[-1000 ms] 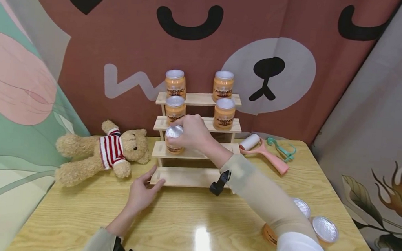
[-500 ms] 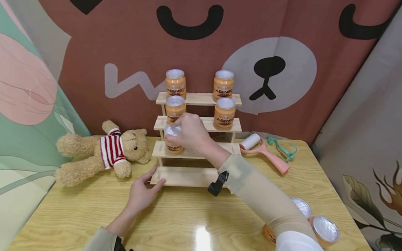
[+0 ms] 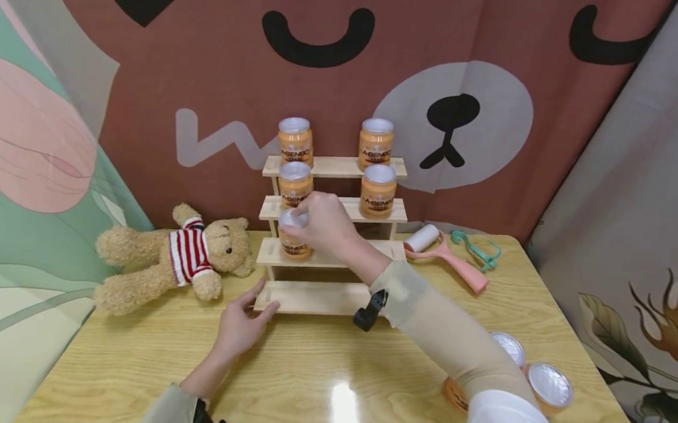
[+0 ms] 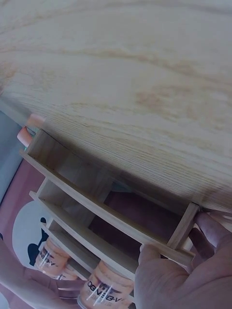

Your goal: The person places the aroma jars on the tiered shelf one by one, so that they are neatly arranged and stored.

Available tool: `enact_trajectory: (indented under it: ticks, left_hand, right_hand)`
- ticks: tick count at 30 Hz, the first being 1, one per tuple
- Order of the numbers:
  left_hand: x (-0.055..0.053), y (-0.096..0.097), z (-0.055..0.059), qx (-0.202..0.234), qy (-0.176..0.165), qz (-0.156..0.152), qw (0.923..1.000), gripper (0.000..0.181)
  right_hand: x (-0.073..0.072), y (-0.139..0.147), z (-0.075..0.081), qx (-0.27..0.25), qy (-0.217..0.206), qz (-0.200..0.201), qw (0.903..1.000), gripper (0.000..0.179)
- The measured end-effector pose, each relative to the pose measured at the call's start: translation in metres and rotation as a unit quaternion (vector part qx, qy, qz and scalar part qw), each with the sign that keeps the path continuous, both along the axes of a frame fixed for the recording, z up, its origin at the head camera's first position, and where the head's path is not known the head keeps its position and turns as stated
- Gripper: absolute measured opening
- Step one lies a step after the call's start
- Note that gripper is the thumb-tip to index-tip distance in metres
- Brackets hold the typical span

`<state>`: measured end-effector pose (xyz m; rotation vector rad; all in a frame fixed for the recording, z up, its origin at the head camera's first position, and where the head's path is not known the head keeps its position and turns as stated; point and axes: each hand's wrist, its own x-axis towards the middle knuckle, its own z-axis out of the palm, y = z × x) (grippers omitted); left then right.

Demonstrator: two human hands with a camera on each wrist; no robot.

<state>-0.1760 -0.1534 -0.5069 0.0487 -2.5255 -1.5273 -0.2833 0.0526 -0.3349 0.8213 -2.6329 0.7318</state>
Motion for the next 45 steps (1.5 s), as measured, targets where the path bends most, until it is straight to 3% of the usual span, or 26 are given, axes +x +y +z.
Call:
enact_trajectory:
  ticks: [9, 15, 24, 32, 45]
  left_hand:
    - [0.002, 0.001, 0.000, 0.014, -0.001, 0.003, 0.9999, 0.065]
    - [0.002, 0.002, 0.001, 0.007, 0.007, 0.003, 0.9999, 0.065]
    - [-0.001, 0.003, -0.001, -0.003, 0.010, 0.001, 0.9999, 0.064]
    - [0.000, 0.001, 0.000, 0.000, -0.001, 0.006, 1.0000, 0.064]
    - [0.000, 0.001, -0.003, 0.001, 0.008, 0.009, 0.9999, 0.064]
  right_hand:
    - [0.008, 0.036, 0.026, -0.012, 0.021, 0.005, 0.9997, 0.039]
    - [0.019, 0.084, 0.043, -0.017, 0.069, -0.001, 0.9974, 0.033]
    - [0.040, 0.159, 0.051, 0.005, 0.112, -0.045, 0.9927, 0.027]
    - [0.063, 0.206, 0.043, 0.027, 0.119, -0.083, 0.9890, 0.035]
    - [0.096, 0.244, 0.015, 0.031, 0.088, -0.108, 0.9898, 0.035]
